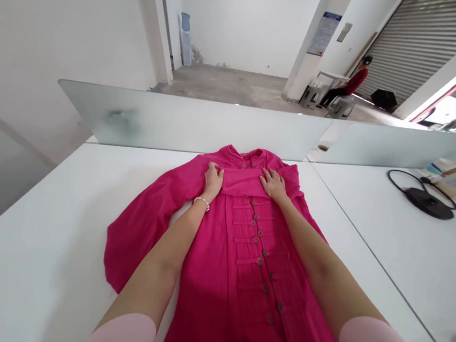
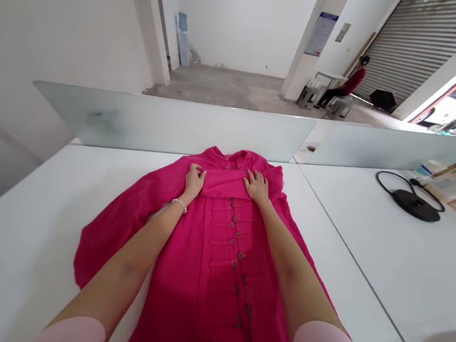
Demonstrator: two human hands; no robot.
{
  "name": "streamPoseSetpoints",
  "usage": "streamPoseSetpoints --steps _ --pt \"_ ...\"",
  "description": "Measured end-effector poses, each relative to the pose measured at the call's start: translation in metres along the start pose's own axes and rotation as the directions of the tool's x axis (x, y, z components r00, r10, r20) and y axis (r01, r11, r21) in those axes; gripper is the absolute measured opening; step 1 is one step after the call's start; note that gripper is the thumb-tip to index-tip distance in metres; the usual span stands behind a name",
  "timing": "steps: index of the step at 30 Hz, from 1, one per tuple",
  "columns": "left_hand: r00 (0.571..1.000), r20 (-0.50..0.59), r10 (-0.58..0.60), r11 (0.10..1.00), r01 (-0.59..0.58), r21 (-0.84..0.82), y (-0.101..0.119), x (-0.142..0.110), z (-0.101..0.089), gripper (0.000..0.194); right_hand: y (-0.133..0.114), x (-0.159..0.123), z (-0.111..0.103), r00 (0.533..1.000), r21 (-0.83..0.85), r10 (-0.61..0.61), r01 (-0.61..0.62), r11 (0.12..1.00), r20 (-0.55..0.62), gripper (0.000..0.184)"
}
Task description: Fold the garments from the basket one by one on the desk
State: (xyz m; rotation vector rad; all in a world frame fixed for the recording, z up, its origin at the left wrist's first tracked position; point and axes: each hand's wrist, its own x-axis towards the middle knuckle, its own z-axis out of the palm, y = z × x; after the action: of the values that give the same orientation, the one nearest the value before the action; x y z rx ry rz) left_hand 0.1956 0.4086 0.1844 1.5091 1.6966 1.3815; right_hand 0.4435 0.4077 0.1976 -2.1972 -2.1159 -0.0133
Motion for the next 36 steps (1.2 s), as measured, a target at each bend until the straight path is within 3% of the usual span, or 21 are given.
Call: streamPoseSetpoints --steps 3,6,9,12,15,18,24,30,33,36 --pt "0.998 -0.006 0.055 0.997 -0.055 0.052 -0.001 -0.008 -0.024 0.025 -0.002 -0.003 -0.004 1.0 0.021 0.026 -0.026 0.999 0.016 0.06" --pt "0.994 0.021 0.11 0.992 -0.111 0.051 -0.006 -0.023 -0.059 0.018 -0.004 -0.006 -0.013 0.999 0.045 0.031 -0.033 0.998 0.032 0.06" --pt "0.973 0.103 0.206 0.974 -0.214 0.07 -0.013 -0.045 -0.107 0.009 -0.015 -0.009 -0.024 0.998 0.072 0.026 -0.029 0.997 0.053 0.064" --pt "0.948 0.175 0.266 0.933 -0.299 0.198 -0.022 -0.075 -0.16 0.012 -0.041 -0.019 -0.029 0.999 0.104 -0.032 0.027 0.994 0.042 0.068" --pt "0.959 0.169 0.229 0.891 -0.276 0.36 -0.034 -0.109 -0.208 0.026 -0.074 -0.038 -0.021 0.987 0.126 -0.153 0.147 0.981 0.045 0.066" --pt "0.983 0.125 0.135 0.847 -0.18 0.501 -0.049 -0.142 -0.242 0.042 -0.097 -0.061 -0.008 0.973 0.123 -0.222 0.213 0.969 0.07 0.063" --pt "0.981 0.192 0.021 0.731 -0.146 0.667 -0.064 -0.179 -0.267 0.054 -0.104 -0.08 -0.004 0.972 0.118 -0.232 0.225 0.967 0.044 0.061" --pt "0.999 -0.032 -0.023 0.7 0.039 0.713 -0.052 -0.182 -0.287 0.054 -0.106 -0.086 -0.015 0.971 0.189 -0.232 0.219 0.957 0.05 0.059" --pt "0.996 -0.012 -0.089 0.733 0.074 0.677 -0.06 -0.18 -0.297 0.042 -0.117 -0.092 -0.023 0.963 0.254 -0.269 0.254 0.933 0.025 0.058" --pt "0.993 -0.011 -0.115 0.839 0.103 0.535 -0.071 -0.176 -0.299 0.029 -0.14 -0.103 -0.034 0.928 0.33 -0.372 0.359 0.873 -0.026 0.057"
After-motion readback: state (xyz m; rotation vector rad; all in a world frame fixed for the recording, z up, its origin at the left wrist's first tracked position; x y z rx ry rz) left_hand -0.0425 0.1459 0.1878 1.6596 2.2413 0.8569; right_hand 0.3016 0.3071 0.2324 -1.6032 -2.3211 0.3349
